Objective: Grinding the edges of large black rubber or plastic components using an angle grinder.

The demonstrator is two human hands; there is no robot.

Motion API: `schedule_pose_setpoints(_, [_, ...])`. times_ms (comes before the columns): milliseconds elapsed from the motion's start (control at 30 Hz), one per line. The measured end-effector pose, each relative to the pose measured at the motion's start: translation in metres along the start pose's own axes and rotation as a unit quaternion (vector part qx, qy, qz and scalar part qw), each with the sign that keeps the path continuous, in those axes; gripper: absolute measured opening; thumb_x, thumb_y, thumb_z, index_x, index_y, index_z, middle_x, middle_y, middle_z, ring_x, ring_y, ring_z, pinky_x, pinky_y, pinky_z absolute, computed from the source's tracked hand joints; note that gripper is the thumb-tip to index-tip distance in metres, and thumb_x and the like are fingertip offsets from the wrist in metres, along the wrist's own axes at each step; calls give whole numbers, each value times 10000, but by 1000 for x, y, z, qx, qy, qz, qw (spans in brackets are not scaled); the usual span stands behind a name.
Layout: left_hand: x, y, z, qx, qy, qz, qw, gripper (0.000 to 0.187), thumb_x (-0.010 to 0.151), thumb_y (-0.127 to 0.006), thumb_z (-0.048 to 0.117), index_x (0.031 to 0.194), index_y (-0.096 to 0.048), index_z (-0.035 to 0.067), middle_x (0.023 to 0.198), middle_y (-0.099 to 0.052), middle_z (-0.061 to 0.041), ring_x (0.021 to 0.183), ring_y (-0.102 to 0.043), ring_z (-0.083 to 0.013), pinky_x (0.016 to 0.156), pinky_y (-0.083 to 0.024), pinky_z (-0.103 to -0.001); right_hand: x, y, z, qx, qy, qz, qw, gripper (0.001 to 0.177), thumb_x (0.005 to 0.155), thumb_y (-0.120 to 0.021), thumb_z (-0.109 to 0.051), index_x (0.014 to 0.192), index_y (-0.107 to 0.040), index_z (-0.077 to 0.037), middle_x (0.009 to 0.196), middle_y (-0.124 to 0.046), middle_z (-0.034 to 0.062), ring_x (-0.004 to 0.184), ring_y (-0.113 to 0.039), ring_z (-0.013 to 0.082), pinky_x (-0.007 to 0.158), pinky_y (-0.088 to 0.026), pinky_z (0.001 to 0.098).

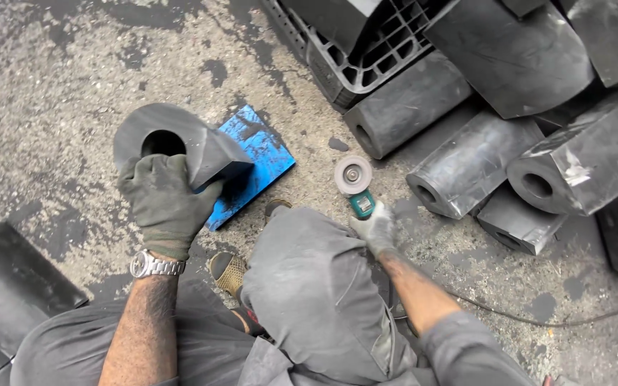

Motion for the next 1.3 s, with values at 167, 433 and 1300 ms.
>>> schedule_pose_setpoints(167, [4,-1,2,62,-4,8,998,586,686,-877,612,989,-671,155,979,-575,-37,1088,-565,-257,1117,-311,-493,29,-24,5,-34,4,80,996,640,663,-862,-347,1184,-616,-69,1127,-651,169,1051,-659,331,907,-522,490])
schedule_pose_setpoints(433, [15,-2,-10,-2,53,-54,997,500,608,-911,589,735,-678,164,707,-627,-49,804,-634,-263,1023,-360,-442,10,2,-13,233,84,36,968,638,605,-914,-323,1098,-640,-24,987,-709,128,911,-714,235,815,-572,403])
schedule_pose_setpoints(1300, [-36,4,23,-38,40,7,998,513,575,-853,576,847,-731,159,785,-679,-63,855,-663,-239,1071,-300,-404,-207,270,-192,566,332,-269,705,682,872,-819,-273,1374,-531,87,1080,-696,191,961,-709,278,912,-580,419])
Point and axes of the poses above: each hand's wrist, its own x-axis towards the middle knuckle, its own y-axis out of the back of the hand, z = x × y, the point moved 10 cm from there along x, towards the middle knuckle
